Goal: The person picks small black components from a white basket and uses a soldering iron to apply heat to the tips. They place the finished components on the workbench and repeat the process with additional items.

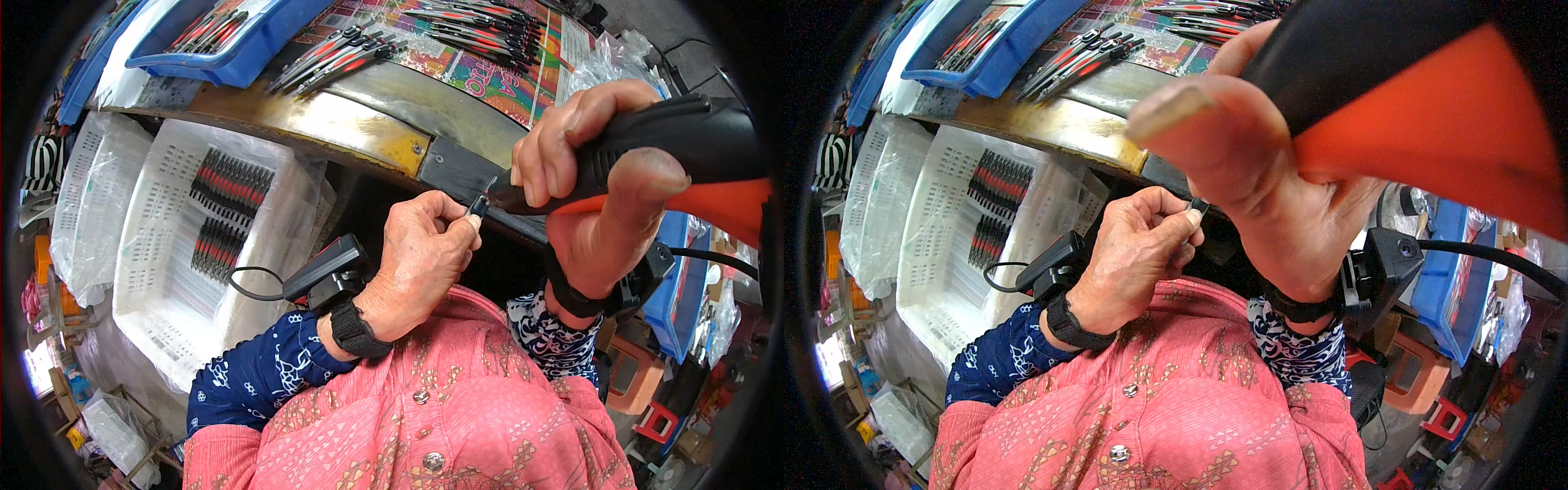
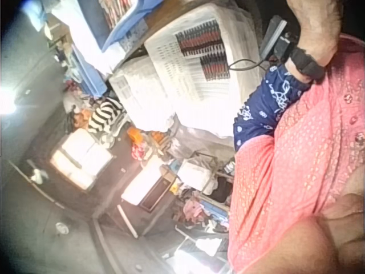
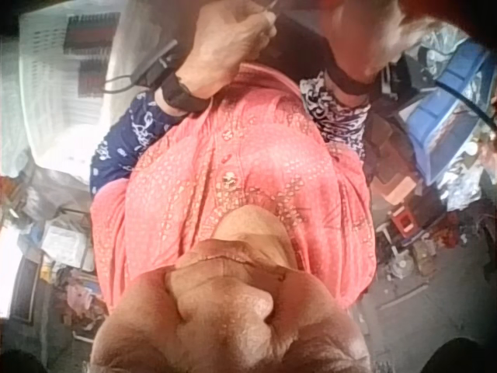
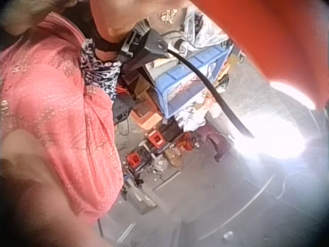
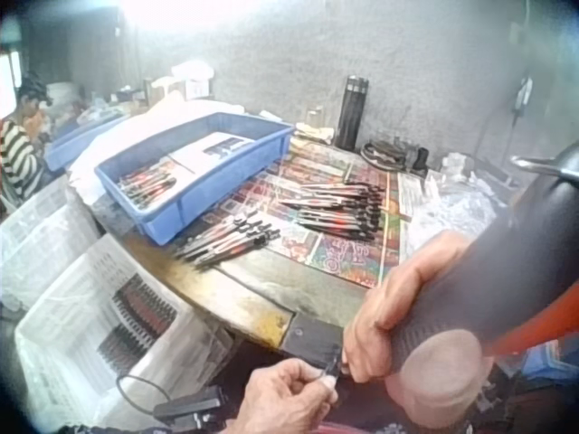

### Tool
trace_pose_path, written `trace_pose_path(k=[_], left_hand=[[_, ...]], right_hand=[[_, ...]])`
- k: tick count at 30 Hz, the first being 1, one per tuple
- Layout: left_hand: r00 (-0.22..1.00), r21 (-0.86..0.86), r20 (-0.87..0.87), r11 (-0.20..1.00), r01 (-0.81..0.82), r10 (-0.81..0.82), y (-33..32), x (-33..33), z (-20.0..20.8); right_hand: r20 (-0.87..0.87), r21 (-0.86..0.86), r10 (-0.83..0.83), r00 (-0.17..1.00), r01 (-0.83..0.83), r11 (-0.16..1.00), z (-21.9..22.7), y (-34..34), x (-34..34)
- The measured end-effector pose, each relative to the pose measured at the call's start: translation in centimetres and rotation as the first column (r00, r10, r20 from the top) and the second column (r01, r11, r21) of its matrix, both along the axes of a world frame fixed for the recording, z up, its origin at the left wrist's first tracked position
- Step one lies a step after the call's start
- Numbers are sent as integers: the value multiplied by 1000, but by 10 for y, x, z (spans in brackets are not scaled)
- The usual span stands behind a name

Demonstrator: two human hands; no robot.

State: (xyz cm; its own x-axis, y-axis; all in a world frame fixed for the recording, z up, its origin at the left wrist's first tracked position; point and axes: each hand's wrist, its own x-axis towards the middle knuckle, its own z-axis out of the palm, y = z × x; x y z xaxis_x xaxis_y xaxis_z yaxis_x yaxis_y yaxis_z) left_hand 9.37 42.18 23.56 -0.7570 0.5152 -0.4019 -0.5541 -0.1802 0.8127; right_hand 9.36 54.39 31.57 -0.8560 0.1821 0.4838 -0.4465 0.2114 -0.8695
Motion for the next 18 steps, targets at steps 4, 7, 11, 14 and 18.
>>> trace_pose_path(k=[4,7,11,14,18], left_hand=[[1000,-18,1,1000,2,-2,1,0,1],[999,-55,-36,998,27,-29,0,-1,0],[994,-89,-89,995,54,-62,-1,-1,0],[986,-108,-131,990,90,-104,-4,-4,0],[871,-231,-476,973,4,-117,-14,-11,-1]], right_hand=[[3,-15,2,1000,-2,1000,0,1,2],[7,-33,4,1000,-4,999,-1,1,4],[-1,-76,8,1000,-8,997,-1,-1,8],[-8,-117,13,1000,-14,993,2,0,12],[-59,-211,87,994,-98,973,6,10,19]])
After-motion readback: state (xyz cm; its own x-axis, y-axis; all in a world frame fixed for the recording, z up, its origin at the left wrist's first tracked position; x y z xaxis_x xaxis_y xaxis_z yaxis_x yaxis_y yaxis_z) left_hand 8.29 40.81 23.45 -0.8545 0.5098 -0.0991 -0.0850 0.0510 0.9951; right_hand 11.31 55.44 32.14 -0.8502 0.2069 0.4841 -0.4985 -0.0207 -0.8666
